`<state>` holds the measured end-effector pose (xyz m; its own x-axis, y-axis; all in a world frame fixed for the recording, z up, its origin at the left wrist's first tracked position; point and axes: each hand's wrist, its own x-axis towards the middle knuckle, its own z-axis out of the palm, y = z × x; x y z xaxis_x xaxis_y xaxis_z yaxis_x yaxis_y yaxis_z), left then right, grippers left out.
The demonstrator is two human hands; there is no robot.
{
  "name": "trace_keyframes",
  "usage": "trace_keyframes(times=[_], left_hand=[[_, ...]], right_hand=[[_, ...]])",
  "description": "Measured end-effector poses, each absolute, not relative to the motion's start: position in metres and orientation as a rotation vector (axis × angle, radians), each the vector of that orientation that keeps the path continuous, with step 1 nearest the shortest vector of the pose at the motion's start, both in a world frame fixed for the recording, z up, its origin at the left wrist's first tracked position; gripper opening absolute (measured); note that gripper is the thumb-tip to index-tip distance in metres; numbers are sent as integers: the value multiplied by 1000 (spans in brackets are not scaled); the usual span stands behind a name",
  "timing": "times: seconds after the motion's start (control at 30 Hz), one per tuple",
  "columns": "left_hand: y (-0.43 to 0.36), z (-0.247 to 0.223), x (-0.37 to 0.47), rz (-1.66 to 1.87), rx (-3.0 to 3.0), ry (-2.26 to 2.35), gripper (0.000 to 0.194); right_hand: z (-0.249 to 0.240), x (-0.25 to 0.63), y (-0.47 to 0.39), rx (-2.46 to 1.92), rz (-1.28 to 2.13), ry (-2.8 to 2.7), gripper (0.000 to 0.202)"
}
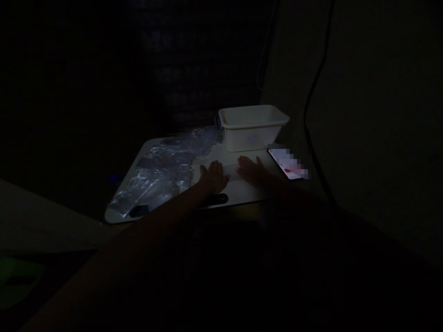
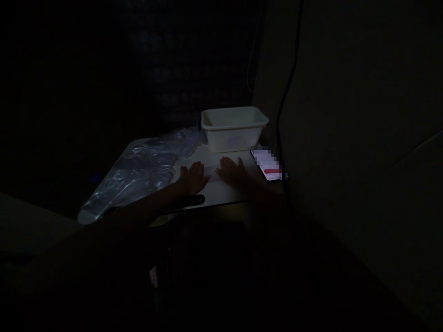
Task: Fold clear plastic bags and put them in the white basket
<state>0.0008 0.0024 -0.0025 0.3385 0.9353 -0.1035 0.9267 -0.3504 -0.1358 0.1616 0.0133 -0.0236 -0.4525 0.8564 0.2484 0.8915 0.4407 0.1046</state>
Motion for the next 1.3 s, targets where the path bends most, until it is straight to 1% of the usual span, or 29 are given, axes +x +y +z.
trace_keyframes(times=[0.33,0.6,0.7,1.0,1.13,1.3], left_hand=[[5,-6,-1,251,-2522,-1754,60],[4,-5,1,247,-2520,-1754,59],[3,-5,0,253,-2540,-1762,59],[3,-2,-8,211,-2656,-1543,56],[3,-1,-8,177,-2670,-1496,55],[1,-2,-9,144,-2699,-1493,55]], right_hand=[[-34,185,25,-1536,-415,-2527,39],[-33,182,23,-1585,-463,-2431,47],[-27,182,26,-1623,-409,-2426,45],[-1,167,38,-1803,-29,-2346,26],[1,162,39,-1881,11,-2306,24],[1,160,40,-1920,-4,-2344,26]])
